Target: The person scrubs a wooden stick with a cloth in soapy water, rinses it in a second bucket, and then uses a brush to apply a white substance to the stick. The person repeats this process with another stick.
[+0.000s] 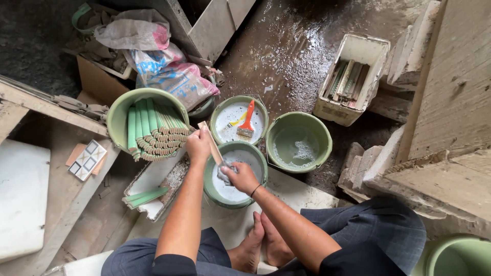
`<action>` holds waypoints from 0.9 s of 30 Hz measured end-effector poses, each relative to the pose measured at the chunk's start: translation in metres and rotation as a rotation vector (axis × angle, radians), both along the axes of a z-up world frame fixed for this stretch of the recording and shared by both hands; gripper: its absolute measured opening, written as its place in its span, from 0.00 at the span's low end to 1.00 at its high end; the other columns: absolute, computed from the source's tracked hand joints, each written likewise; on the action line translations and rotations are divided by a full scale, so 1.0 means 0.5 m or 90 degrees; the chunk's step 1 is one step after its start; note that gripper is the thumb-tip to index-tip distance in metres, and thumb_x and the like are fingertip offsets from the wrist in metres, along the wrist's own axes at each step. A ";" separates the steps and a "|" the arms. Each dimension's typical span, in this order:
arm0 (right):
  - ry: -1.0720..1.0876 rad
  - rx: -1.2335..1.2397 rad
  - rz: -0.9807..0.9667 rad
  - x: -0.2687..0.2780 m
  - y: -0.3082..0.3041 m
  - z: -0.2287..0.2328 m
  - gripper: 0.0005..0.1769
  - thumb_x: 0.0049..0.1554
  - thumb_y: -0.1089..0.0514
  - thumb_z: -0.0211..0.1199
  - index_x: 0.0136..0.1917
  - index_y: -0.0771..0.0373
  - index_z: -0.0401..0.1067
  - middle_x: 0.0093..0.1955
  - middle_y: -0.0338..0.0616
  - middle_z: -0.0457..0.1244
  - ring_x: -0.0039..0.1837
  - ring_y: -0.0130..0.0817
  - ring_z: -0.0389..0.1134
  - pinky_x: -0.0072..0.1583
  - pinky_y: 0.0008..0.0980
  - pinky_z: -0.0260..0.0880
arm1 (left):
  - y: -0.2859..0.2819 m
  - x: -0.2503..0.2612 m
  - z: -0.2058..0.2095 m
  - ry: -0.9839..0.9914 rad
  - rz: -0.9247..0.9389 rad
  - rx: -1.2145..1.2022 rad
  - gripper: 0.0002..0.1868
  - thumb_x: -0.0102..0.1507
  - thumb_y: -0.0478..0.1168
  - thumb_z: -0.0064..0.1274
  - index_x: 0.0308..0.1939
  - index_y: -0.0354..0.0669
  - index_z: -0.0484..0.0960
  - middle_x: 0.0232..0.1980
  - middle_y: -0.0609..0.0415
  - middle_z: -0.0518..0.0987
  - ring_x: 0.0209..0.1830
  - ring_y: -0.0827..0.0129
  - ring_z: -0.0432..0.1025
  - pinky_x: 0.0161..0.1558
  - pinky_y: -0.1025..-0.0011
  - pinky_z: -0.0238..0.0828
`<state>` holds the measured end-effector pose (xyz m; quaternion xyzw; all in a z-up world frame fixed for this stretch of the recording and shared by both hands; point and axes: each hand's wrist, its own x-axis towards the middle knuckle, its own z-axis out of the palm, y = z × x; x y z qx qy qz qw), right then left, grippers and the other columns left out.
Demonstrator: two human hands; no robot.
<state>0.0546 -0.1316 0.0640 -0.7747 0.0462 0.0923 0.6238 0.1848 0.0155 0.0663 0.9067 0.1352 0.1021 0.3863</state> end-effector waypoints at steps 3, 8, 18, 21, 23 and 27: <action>0.046 0.059 -0.046 0.030 -0.014 -0.030 0.19 0.59 0.42 0.64 0.43 0.60 0.79 0.33 0.43 0.67 0.40 0.35 0.67 0.47 0.37 0.69 | -0.045 -0.032 -0.106 0.026 -0.054 0.052 0.18 0.63 0.49 0.47 0.30 0.44 0.87 0.30 0.43 0.82 0.41 0.45 0.79 0.46 0.49 0.74; 0.026 0.063 -0.022 0.027 -0.036 -0.036 0.18 0.57 0.42 0.67 0.43 0.59 0.79 0.33 0.43 0.67 0.41 0.32 0.66 0.47 0.35 0.69 | -0.077 -0.073 0.036 -0.027 -0.014 -0.029 0.19 0.64 0.51 0.51 0.30 0.41 0.87 0.30 0.40 0.82 0.41 0.41 0.78 0.45 0.51 0.73; -0.006 0.182 -0.194 0.031 -0.033 -0.028 0.16 0.58 0.48 0.69 0.51 0.63 0.80 0.46 0.47 0.72 0.53 0.31 0.71 0.59 0.38 0.71 | -0.007 -0.160 0.093 -0.083 0.201 -0.422 0.19 0.72 0.48 0.47 0.43 0.34 0.84 0.20 0.51 0.72 0.17 0.73 0.68 0.18 0.79 0.70; 0.062 0.259 -0.360 0.060 -0.006 -0.090 0.23 0.59 0.47 0.69 0.54 0.71 0.77 0.48 0.52 0.70 0.52 0.33 0.66 0.61 0.41 0.69 | -0.006 -0.256 0.078 -0.021 0.235 -0.573 0.16 0.72 0.46 0.49 0.36 0.37 0.74 0.24 0.50 0.76 0.22 0.71 0.74 0.25 0.78 0.76; 0.096 0.259 -0.412 0.060 -0.007 -0.095 0.25 0.59 0.46 0.70 0.54 0.72 0.76 0.48 0.53 0.70 0.53 0.34 0.67 0.61 0.42 0.69 | -0.004 -0.308 0.048 0.000 0.232 -0.594 0.13 0.69 0.42 0.53 0.36 0.35 0.74 0.26 0.48 0.78 0.24 0.68 0.76 0.27 0.75 0.78; 0.203 0.405 -0.518 0.073 -0.031 -0.160 0.22 0.60 0.42 0.64 0.38 0.63 0.72 0.33 0.43 0.64 0.34 0.34 0.67 0.36 0.36 0.68 | 0.060 -0.366 0.025 0.283 0.014 -0.396 0.08 0.53 0.32 0.63 0.34 0.28 0.90 0.26 0.47 0.84 0.22 0.70 0.74 0.29 0.74 0.73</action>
